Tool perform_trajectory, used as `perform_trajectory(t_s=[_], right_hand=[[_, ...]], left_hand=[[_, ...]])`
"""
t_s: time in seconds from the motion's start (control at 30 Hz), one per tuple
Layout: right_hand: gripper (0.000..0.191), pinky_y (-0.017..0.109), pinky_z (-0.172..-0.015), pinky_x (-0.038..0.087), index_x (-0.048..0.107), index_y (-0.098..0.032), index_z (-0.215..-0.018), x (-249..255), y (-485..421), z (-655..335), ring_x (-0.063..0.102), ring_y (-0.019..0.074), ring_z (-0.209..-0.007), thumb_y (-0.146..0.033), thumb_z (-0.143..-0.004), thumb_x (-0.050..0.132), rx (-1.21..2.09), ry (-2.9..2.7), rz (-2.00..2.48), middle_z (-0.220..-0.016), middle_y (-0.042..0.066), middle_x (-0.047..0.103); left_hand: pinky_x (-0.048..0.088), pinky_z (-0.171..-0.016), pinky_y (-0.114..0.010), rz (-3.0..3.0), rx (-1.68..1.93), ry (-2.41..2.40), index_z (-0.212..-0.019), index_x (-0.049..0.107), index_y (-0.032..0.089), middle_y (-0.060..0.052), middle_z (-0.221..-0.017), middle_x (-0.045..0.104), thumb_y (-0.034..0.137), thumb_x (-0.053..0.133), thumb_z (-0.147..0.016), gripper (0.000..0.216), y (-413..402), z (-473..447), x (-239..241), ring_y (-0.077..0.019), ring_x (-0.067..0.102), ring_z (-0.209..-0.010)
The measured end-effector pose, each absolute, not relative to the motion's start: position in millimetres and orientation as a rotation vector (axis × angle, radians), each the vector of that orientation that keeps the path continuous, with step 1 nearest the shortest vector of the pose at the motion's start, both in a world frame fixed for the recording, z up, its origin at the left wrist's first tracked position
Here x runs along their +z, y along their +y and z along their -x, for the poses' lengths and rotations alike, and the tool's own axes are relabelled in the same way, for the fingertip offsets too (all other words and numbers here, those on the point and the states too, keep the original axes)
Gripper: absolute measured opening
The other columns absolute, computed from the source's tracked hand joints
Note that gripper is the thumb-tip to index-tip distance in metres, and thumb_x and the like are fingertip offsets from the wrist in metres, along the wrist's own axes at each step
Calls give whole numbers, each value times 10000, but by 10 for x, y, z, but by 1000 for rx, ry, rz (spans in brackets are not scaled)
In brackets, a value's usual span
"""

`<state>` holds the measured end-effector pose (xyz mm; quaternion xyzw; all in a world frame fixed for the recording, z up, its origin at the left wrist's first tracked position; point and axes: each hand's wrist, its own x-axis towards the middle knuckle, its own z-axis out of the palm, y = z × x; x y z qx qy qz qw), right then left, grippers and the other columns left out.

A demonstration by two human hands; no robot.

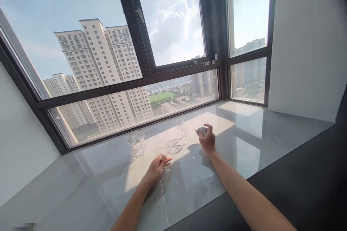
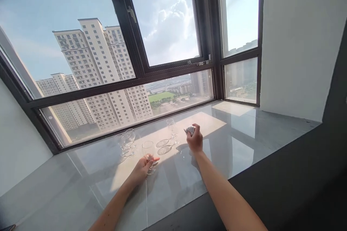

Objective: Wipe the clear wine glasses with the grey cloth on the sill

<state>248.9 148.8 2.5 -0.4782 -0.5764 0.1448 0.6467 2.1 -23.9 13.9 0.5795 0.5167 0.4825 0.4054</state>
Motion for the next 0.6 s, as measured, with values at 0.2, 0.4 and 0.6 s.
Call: perform_trajectory(t_s=[0.2, 0.4, 0.6], right_hand=[[356, 313, -664, 437, 455, -225, -1161, 31, 1455, -2452, 581, 225, -734, -262, -807, 460, 335, -1297, 1096, -860, 50, 618], [353, 318, -669, 445, 448, -223, -1165, 41, 1462, -2482, 583, 224, -727, -236, -812, 454, 344, -1264, 1103, -857, 49, 623], [342, 317, -696, 457, 448, -228, -1158, 44, 1480, -2469, 593, 220, -751, -225, -816, 457, 344, -1233, 1084, -878, 44, 623]], left_hand=[[435, -988, -413, -1671, 1198, 1376, -876, 642, 210, -123, -1117, 691, 496, 603, -844, 291, 21, -479, 65, -268, 597, -1141], [277, -1123, -476, -2004, 1048, 1708, -1073, 696, 278, -80, -1366, 568, 307, 613, -802, 285, 449, -806, -23, -298, 456, -1314], [76, -1176, -503, -2085, 750, 1883, -1341, 564, 298, -102, -1482, 462, 471, 581, -827, 542, 692, -915, -2, -300, 242, -1455]])
